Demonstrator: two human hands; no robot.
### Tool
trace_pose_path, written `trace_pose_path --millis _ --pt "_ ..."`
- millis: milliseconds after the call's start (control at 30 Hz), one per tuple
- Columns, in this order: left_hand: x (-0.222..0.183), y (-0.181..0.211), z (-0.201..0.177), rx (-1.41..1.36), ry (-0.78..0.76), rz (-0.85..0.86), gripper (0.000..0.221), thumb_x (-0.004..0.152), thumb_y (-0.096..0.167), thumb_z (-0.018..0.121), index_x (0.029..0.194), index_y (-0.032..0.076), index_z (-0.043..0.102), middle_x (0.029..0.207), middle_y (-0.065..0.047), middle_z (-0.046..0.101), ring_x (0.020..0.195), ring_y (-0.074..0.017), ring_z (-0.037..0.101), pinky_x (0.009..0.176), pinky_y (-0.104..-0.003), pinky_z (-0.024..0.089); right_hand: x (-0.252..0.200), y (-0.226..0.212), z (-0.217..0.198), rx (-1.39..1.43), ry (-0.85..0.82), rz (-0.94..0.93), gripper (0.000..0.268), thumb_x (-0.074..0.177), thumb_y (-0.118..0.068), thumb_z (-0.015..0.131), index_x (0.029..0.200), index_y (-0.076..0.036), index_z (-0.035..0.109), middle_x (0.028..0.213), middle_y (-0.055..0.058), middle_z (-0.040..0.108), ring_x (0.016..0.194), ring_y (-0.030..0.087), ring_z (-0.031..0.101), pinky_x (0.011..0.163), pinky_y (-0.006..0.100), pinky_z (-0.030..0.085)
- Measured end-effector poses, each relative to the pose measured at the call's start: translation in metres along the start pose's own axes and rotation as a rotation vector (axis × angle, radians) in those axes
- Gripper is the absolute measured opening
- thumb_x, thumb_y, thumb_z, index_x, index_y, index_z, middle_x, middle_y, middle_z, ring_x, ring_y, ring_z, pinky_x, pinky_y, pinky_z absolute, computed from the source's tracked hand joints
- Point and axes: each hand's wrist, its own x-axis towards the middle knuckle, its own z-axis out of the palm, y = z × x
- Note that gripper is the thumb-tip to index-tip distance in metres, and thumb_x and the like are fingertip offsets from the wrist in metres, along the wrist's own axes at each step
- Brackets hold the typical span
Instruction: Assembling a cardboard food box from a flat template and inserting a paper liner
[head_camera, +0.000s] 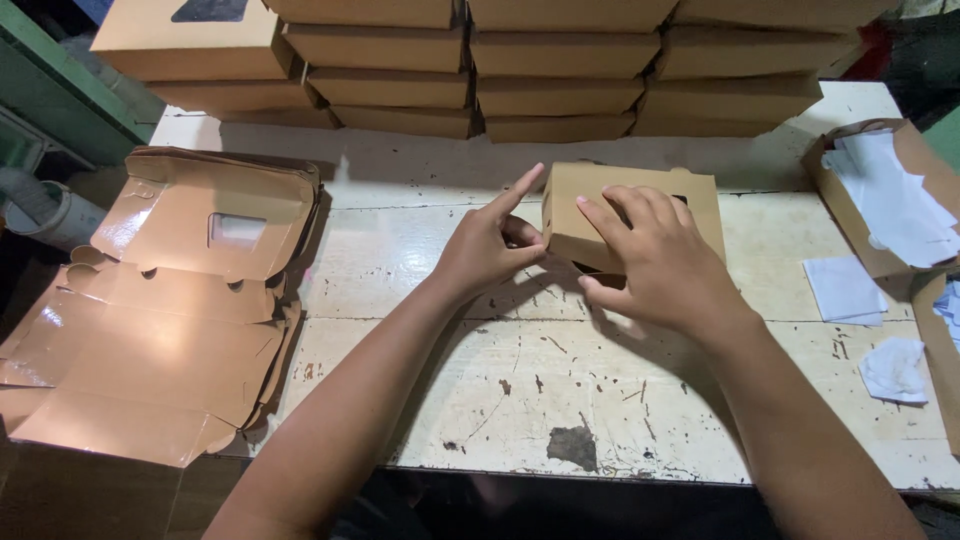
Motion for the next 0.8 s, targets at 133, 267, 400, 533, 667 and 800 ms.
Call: trace_pose_path --millis 133,267,400,533,667,800 --pt "-0.001 0.005 0.000 0.027 -0.029 0.038 0.095 0.079 0.004 0.073 0.163 0.018 0.031 0.081 -0.010 0.077 0.072 -0.0210 0.072 0.069 -0.033 0.058 0.005 -0.001 0.015 -0.082 0.069 0.017 0.088 0.077 -0.052 0.074 0.155 -0.024 0.045 0.138 0.015 0.052 0.134 0.040 0.049 0.110 0.059 0.038" --pt "0.000 -0.001 0.002 0.137 -0.082 0.168 0.089 0.079 0.012 0.068 0.162 0.015 0.035 0.079 -0.009 0.075 0.064 -0.0205 0.067 0.063 -0.033 0.054 0.006 -0.005 0.016 -0.136 0.094 0.009 0.084 0.077 -0.046 0.075 0.153 -0.025 0.046 0.135 0.012 0.052 0.132 0.038 0.051 0.108 0.059 0.042" --pt "0.001 -0.011 0.005 0.311 -0.105 0.219 0.091 0.080 0.028 0.063 0.163 0.014 0.030 0.075 -0.003 0.069 0.071 -0.0241 0.063 0.075 -0.037 0.045 0.007 -0.011 0.020 -0.175 0.107 0.005 0.084 0.075 -0.050 0.073 0.152 -0.028 0.047 0.134 0.011 0.051 0.132 0.039 0.050 0.107 0.062 0.041" --pt "0.001 -0.007 0.003 0.339 -0.060 0.161 0.072 0.098 0.040 0.053 0.162 0.015 0.031 0.077 -0.006 0.066 0.076 -0.0272 0.060 0.080 -0.041 0.043 0.003 -0.001 0.002 -0.028 0.141 -0.035 0.075 0.075 -0.054 0.072 0.141 -0.024 0.058 0.134 0.015 0.054 0.128 0.042 0.053 0.105 0.059 0.041" --pt "0.002 -0.007 0.005 0.366 0.031 0.156 0.075 0.098 0.041 0.060 0.162 0.015 0.032 0.108 -0.016 0.064 0.103 -0.0392 0.060 0.093 -0.054 0.045 0.001 0.048 0.006 0.080 0.417 0.170 0.054 0.094 -0.046 0.067 0.139 -0.017 0.065 0.127 0.013 0.058 0.116 0.039 0.058 0.092 0.052 0.045" --pt "0.004 -0.002 0.004 0.338 -0.043 0.087 0.089 0.092 0.038 0.060 0.166 0.011 0.019 0.150 -0.028 0.051 0.138 -0.0500 0.047 0.112 -0.065 0.032 0.000 0.047 0.003 0.528 0.173 0.448 0.058 0.101 -0.048 0.061 0.148 -0.014 0.056 0.127 0.024 0.061 0.124 0.048 0.057 0.102 0.058 0.042"
